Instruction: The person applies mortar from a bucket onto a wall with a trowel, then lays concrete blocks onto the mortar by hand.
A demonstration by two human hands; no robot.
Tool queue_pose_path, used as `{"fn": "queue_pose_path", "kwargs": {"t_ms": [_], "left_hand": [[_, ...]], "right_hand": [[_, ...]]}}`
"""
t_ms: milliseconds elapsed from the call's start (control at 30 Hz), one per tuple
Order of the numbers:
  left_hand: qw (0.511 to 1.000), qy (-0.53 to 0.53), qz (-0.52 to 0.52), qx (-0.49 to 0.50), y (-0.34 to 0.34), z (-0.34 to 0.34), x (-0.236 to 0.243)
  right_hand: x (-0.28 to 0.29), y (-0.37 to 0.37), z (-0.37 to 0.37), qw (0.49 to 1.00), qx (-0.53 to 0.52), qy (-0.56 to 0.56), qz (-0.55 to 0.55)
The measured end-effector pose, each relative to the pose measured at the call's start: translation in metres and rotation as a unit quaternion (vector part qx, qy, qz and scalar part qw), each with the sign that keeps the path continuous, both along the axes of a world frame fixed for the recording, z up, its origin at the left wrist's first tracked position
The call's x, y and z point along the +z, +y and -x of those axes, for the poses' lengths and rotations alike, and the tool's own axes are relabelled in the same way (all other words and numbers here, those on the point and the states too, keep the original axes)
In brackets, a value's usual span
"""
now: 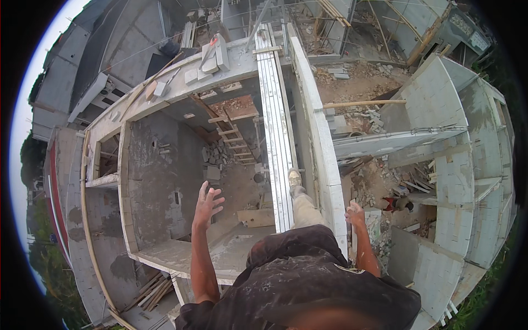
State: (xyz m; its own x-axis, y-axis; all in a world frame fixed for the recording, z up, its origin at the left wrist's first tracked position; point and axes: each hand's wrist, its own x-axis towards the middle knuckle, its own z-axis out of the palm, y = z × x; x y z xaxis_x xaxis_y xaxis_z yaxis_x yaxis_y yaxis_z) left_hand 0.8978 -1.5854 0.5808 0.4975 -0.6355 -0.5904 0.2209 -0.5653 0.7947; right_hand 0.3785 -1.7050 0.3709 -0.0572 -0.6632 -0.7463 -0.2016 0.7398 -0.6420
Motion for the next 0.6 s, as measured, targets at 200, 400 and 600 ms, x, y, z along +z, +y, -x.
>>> {"fn": "queue_pose_path", "kwargs": {"t_ms": [200,400,600], "left_hand": [[0.996,0.006,-0.041,0.074,-0.082,-0.080,0.006],[0.970,-0.042,-0.152,0.185,-0.073,-0.169,-0.022],[0.930,0.022,-0.311,0.194,-0.073,-0.182,-0.115]], "right_hand": [[-0.031,-0.142,-0.041,1.000,-0.030,-0.005,0.001],[0.005,-0.259,-0.129,0.998,0.026,-0.022,0.058],[-0.010,-0.354,-0.197,0.998,0.026,-0.041,0.042]]}}
